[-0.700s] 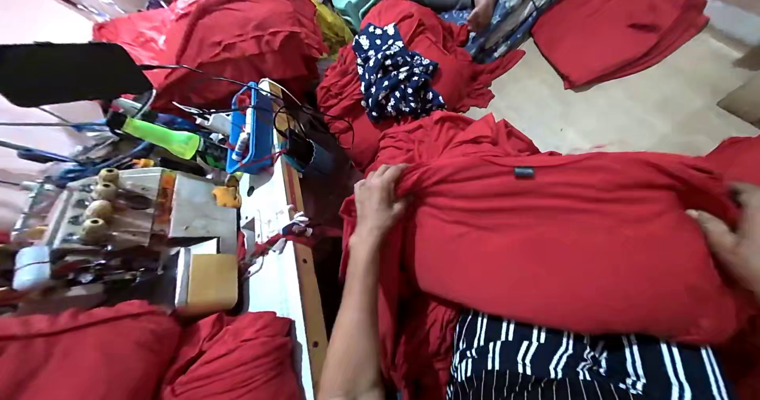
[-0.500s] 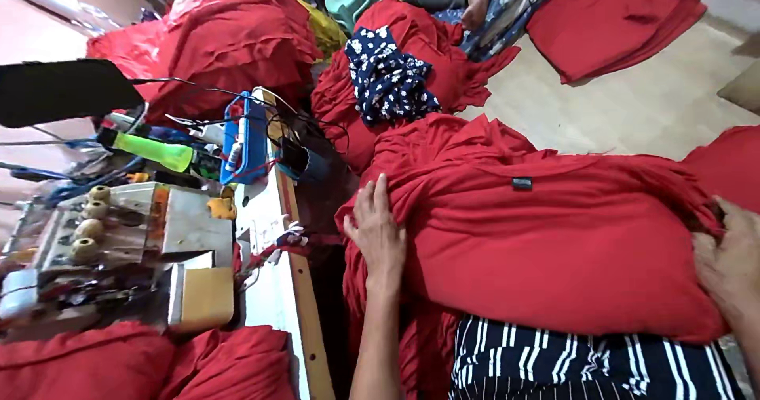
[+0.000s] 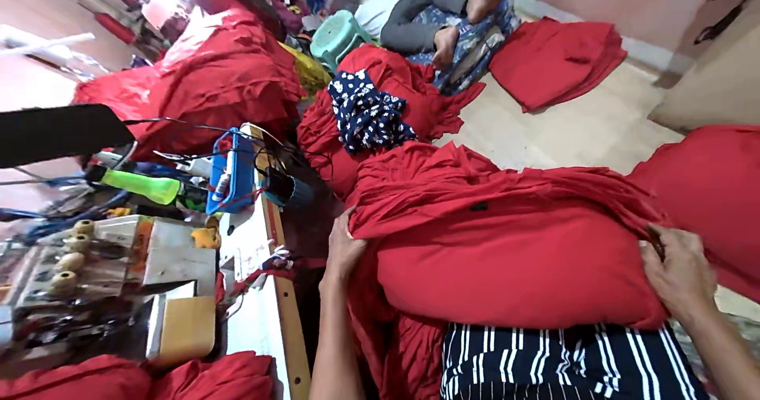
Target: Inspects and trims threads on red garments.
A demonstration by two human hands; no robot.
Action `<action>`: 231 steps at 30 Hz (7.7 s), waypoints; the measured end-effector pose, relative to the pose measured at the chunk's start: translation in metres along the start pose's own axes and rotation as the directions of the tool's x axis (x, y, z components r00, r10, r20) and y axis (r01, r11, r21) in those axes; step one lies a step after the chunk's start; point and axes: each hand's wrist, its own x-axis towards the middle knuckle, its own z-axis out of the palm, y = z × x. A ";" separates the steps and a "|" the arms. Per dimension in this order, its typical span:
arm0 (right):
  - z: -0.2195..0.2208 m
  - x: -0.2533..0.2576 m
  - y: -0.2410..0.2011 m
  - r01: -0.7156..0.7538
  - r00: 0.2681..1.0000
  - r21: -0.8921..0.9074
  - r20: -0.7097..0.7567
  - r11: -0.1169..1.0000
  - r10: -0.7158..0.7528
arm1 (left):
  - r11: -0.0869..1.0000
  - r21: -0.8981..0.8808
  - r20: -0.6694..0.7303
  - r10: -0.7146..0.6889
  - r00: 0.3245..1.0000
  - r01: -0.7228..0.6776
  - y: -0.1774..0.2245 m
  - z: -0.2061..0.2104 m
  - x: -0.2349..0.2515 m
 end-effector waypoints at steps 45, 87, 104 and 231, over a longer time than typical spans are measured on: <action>-0.016 -0.099 -0.068 0.308 0.936 -0.001 -0.176 0.951 -0.303 | 0.552 -0.691 -0.279 0.392 0.877 -0.467 0.155 0.148 -0.146; -0.015 -0.100 -0.093 0.470 0.870 0.000 -0.169 0.883 -0.463 | 0.368 -0.812 -0.157 0.610 0.777 -0.453 0.133 0.115 -0.193; -0.005 -0.100 -0.084 0.544 0.818 -0.064 -0.184 0.837 -0.545 | 0.466 -0.765 0.135 0.792 0.596 -0.445 0.119 0.096 -0.184; -0.006 -0.089 -0.086 0.209 0.967 0.287 0.080 0.935 -0.241 | 0.717 -0.210 -0.068 0.667 0.742 -0.665 0.134 0.118 -0.163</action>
